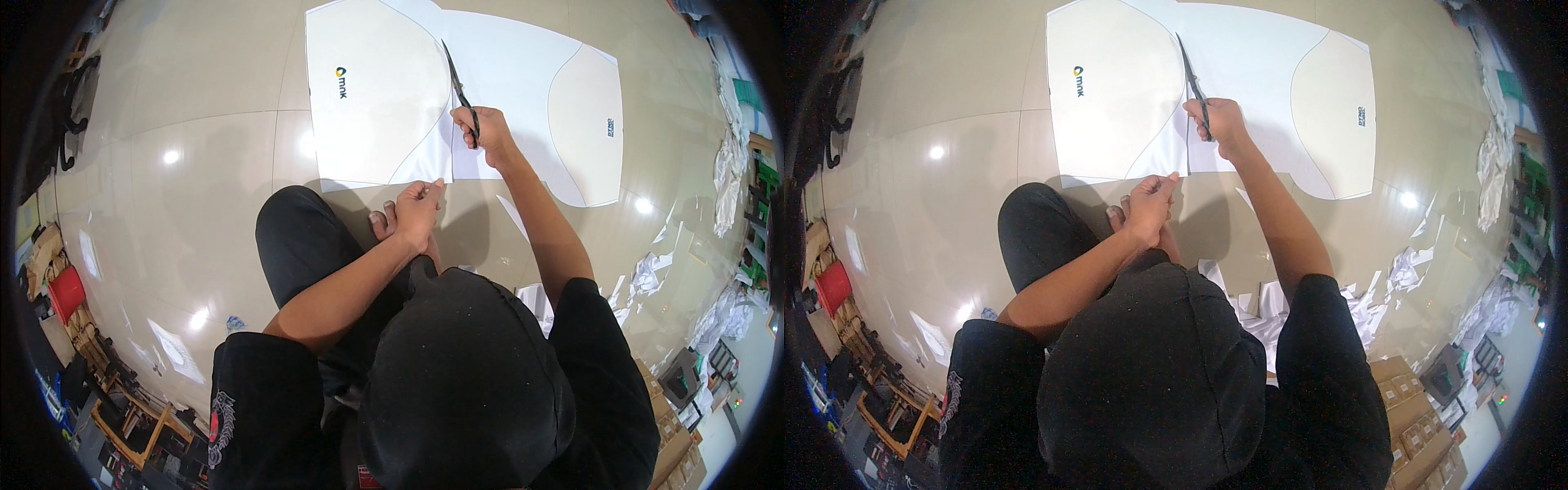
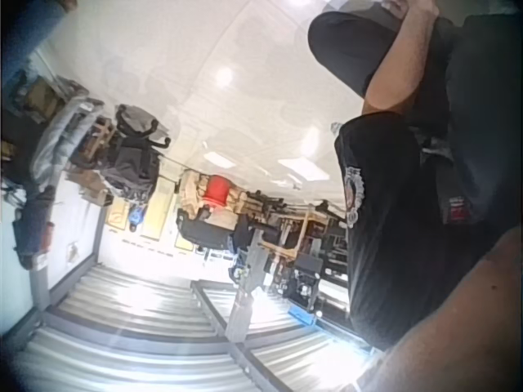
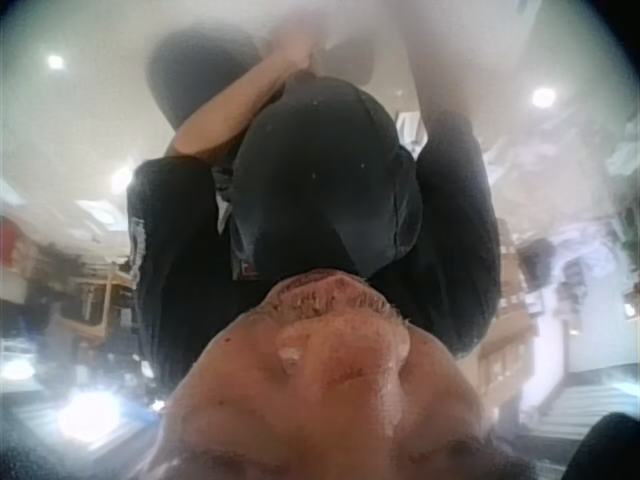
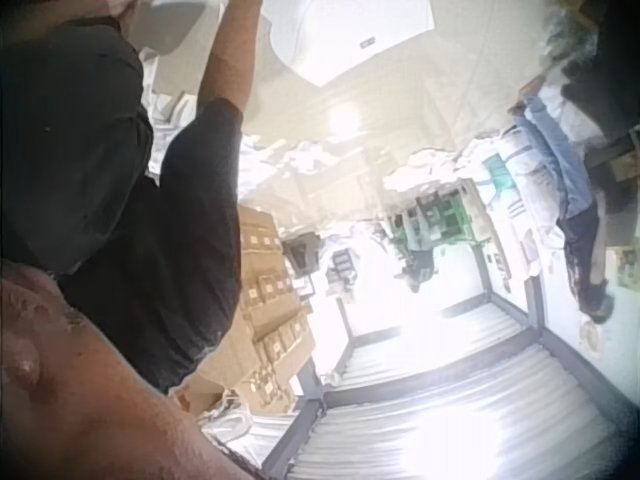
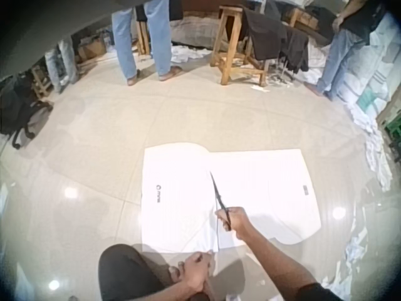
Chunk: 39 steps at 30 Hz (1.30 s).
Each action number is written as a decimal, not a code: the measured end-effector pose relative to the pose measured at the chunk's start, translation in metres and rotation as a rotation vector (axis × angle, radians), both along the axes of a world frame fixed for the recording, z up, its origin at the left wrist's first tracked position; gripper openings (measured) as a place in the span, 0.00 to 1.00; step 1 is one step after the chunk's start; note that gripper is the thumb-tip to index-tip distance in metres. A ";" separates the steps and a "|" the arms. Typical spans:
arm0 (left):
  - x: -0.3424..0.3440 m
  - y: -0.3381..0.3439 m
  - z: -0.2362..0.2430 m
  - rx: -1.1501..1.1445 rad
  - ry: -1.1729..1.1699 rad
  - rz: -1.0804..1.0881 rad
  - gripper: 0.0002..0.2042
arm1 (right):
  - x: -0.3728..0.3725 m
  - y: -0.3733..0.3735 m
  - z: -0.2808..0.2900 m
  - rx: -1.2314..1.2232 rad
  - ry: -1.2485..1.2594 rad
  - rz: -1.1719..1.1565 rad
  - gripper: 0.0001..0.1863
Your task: The person sits on the floor and uses scissors to cut a large white fabric sheet along a printed pattern. They trim the edges and separate the fabric into two distinct pieces, leaving the cut pieces on the floor.
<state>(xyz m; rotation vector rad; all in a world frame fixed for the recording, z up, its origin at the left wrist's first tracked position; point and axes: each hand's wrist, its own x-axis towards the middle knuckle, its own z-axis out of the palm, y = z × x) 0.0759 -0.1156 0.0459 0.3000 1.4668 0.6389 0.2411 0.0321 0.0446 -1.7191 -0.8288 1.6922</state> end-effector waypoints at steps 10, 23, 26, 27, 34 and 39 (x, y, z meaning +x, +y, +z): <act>0.000 -0.002 -0.006 0.008 -0.011 0.016 0.13 | 0.008 0.004 0.001 0.008 -0.097 0.037 0.16; 0.000 -0.003 -0.005 0.025 -0.001 0.006 0.12 | 0.018 0.009 -0.007 0.019 -0.196 0.108 0.16; 0.000 -0.003 -0.005 0.026 0.014 0.008 0.12 | 0.020 0.009 -0.006 0.018 -0.224 0.125 0.16; 0.000 -0.003 -0.004 0.025 0.014 0.010 0.12 | 0.019 0.008 -0.006 0.021 -0.200 0.120 0.17; 0.000 -0.002 -0.006 0.019 0.010 -0.004 0.13 | -0.005 0.014 0.005 -0.036 -0.045 0.033 0.20; 0.000 -0.011 -0.005 0.017 0.004 -0.001 0.13 | -0.021 0.021 0.008 -0.076 0.008 -0.048 0.19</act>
